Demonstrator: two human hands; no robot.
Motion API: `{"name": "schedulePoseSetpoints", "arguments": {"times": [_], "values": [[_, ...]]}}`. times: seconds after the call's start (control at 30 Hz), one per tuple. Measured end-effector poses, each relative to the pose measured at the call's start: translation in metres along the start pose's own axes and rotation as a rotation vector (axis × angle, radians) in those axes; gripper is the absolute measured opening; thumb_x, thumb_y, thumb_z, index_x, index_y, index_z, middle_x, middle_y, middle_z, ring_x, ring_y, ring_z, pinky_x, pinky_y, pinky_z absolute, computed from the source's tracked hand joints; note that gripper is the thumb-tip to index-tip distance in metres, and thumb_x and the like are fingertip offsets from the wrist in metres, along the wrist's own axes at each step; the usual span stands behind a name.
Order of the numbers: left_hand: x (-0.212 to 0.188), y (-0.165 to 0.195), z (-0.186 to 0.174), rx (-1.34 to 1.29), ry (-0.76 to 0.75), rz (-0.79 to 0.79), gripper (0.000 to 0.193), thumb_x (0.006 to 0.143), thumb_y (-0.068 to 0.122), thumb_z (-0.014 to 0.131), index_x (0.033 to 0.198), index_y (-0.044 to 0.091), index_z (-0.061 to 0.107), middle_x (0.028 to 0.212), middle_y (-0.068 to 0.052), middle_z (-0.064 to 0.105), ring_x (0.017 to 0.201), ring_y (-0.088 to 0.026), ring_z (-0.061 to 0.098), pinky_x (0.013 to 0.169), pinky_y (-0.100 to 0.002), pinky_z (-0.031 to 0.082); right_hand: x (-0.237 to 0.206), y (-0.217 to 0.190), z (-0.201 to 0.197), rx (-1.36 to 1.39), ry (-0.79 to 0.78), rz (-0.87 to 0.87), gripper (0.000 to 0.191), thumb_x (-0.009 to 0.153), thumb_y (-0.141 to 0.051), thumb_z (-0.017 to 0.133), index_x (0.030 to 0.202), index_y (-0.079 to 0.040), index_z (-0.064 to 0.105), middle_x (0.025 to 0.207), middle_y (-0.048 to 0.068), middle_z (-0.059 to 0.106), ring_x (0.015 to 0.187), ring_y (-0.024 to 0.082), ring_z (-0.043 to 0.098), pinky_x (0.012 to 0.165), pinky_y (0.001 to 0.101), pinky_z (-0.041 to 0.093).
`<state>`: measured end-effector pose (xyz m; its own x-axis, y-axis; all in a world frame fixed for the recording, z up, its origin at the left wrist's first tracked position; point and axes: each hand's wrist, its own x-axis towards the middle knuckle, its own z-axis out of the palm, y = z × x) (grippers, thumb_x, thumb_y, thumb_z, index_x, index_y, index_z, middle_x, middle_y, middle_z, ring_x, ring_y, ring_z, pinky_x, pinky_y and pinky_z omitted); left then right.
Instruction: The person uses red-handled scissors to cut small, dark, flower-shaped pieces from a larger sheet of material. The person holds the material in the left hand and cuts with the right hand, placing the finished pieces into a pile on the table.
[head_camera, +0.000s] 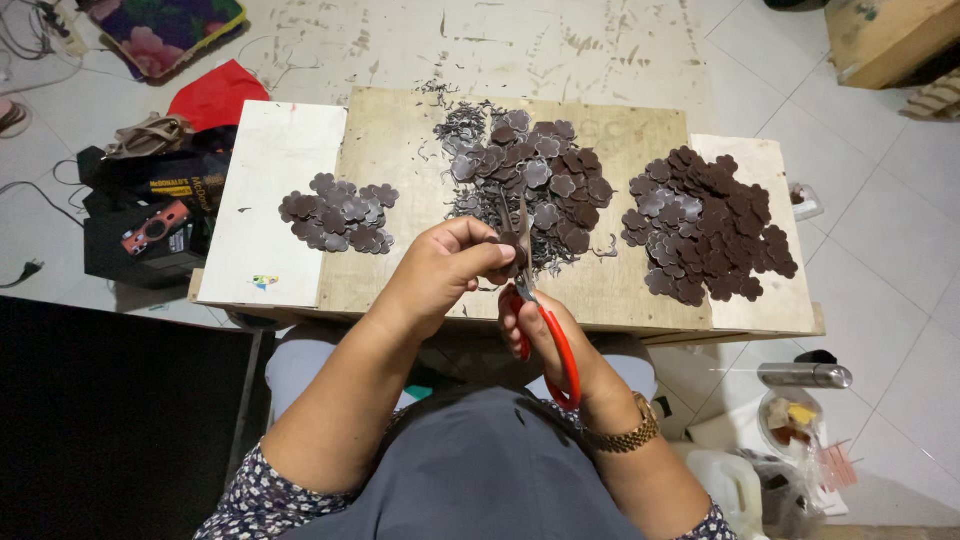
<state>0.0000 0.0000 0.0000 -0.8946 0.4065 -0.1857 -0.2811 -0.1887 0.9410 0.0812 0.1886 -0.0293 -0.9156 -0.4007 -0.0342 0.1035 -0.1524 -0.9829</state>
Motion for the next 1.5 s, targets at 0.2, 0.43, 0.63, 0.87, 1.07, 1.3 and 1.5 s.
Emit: {"name": "schedulePoseSetpoints", "arguments": {"times": [0.2,0.43,0.63,0.87,1.07,1.3,1.5], "values": [[0.002,-0.005,0.004,-0.005,0.018,0.039,0.011,0.089,0.019,0.076,0.086,0.012,0.068,0.079,0.001,0.072,0.070,-0.005,0.062,0.061,-0.021,0.041,0.002,0.008,0.004,0.058,0.066,-0.004,0.055,0.102,-0.063,0.048,0.093,-0.008,0.051,0.078,-0.003,0.046,0.067,0.008,0.042,0.059,0.0231,0.037],[0.001,-0.002,0.003,-0.001,0.026,0.039,0.011,0.089,0.019,0.076,0.087,0.011,0.068,0.080,0.000,0.072,0.070,-0.005,0.062,0.060,-0.020,0.040,0.002,0.013,0.002,0.049,0.105,0.030,0.053,0.101,-0.060,0.050,0.091,-0.008,0.051,0.076,-0.003,0.047,0.063,0.007,0.041,0.056,0.0228,0.036],[0.000,0.002,0.000,0.017,0.027,0.043,0.011,0.088,0.019,0.075,0.088,0.012,0.067,0.081,0.001,0.074,0.072,-0.005,0.065,0.060,-0.020,0.041,0.002,0.016,-0.002,0.022,0.111,0.076,0.054,0.100,-0.061,0.050,0.087,-0.009,0.052,0.074,-0.003,0.047,0.061,0.007,0.041,0.054,0.0223,0.036],[-0.001,0.005,-0.001,0.018,0.049,-0.008,0.011,0.087,0.019,0.074,0.090,0.012,0.066,0.080,0.002,0.072,0.072,-0.005,0.063,0.061,-0.020,0.041,0.001,0.013,-0.001,0.064,0.105,0.113,0.049,0.101,-0.057,0.051,0.086,-0.010,0.051,0.072,-0.005,0.046,0.059,0.006,0.038,0.051,0.0216,0.033],[0.000,0.008,-0.002,-0.014,0.064,-0.057,0.008,0.086,0.016,0.071,0.090,0.012,0.065,0.081,0.001,0.072,0.073,-0.006,0.065,0.061,-0.022,0.044,0.003,0.009,0.000,0.035,0.104,0.111,0.049,0.101,-0.056,0.051,0.086,-0.010,0.052,0.072,-0.005,0.046,0.059,0.005,0.039,0.051,0.0216,0.033],[0.001,0.007,-0.003,-0.081,0.040,-0.063,0.007,0.089,0.014,0.068,0.089,0.011,0.062,0.081,-0.002,0.072,0.071,-0.009,0.067,0.059,-0.023,0.046,0.002,0.010,0.000,0.055,0.098,0.126,0.050,0.101,-0.057,0.052,0.086,-0.009,0.052,0.072,-0.005,0.046,0.058,0.006,0.038,0.050,0.0214,0.032],[0.001,0.008,-0.005,-0.095,0.048,-0.088,0.007,0.089,0.014,0.067,0.091,0.011,0.062,0.083,-0.001,0.072,0.074,-0.010,0.072,0.059,-0.023,0.046,0.002,0.007,0.000,0.016,0.090,0.135,0.050,0.101,-0.057,0.051,0.085,-0.010,0.051,0.073,-0.003,0.046,0.058,0.006,0.039,0.050,0.0214,0.032]]}}
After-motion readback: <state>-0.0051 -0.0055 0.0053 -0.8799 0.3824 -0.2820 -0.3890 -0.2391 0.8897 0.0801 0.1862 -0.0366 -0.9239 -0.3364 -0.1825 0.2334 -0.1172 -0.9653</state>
